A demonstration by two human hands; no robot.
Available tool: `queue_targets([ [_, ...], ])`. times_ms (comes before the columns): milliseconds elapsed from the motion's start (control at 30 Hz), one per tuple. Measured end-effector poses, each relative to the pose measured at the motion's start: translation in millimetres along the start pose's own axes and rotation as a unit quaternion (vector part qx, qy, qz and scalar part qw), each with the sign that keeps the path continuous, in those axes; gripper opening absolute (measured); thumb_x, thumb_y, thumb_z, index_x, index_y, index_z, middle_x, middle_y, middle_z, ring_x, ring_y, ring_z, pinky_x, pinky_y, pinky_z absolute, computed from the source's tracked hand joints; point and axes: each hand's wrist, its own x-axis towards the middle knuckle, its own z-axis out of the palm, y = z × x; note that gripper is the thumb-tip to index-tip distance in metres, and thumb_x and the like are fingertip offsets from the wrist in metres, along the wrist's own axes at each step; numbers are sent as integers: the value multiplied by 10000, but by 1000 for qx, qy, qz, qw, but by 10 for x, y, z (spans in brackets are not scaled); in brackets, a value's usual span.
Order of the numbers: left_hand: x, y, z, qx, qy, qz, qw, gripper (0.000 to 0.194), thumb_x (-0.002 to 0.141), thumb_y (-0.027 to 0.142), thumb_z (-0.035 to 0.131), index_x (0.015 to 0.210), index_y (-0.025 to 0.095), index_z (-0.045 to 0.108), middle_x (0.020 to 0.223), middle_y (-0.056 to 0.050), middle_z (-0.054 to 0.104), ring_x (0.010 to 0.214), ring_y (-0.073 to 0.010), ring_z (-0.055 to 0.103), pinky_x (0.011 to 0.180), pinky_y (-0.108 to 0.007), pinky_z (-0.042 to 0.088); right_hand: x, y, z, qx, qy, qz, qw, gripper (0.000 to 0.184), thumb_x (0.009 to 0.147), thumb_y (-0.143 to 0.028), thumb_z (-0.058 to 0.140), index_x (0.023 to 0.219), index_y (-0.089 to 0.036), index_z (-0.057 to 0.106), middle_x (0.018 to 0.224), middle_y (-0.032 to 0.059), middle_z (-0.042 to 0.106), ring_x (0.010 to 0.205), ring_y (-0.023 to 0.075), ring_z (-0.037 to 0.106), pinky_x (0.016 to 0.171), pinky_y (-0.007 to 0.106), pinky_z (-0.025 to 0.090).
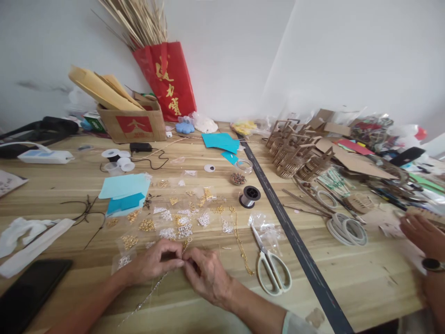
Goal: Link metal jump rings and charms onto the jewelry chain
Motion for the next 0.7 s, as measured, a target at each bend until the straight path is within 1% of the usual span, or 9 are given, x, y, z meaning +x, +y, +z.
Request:
queue_targets([
  [167,11,0,-2,22,5,-4,1000,296,868,398,528,680,171,558,663,27,492,678,-146,453,645,-251,337,2,23,16,1,0,4,1000,123,940,-192,454,858,-203,544,645,-21,544,539,117,474,532,221,371],
  [333,27,-55,-5,32,-3,3,999,284,864,375,504,668,171,528,661,26,482,673,-145,453,641,-248,345,21,56,62,0,19,-1,1000,128,928,-181,465,825,-205,537,644,-17,564,545,120,513,535,210,385],
  [467,30,-117,-17,37,-4,1,999,276,858,374,514,667,176,542,670,23,512,694,-150,468,660,-244,372,34,65,79,6,35,-2,999,78,909,-179,494,850,-210,536,643,-20,578,538,120,524,524,202,387],
  [700,40,-165,-23,27,-16,12,999,320,866,418,505,664,179,573,652,17,528,669,-148,460,629,-233,384,43,41,40,11,20,-4,1000,71,894,-166,485,877,-206,540,641,-22,571,520,112,486,507,200,380],
])
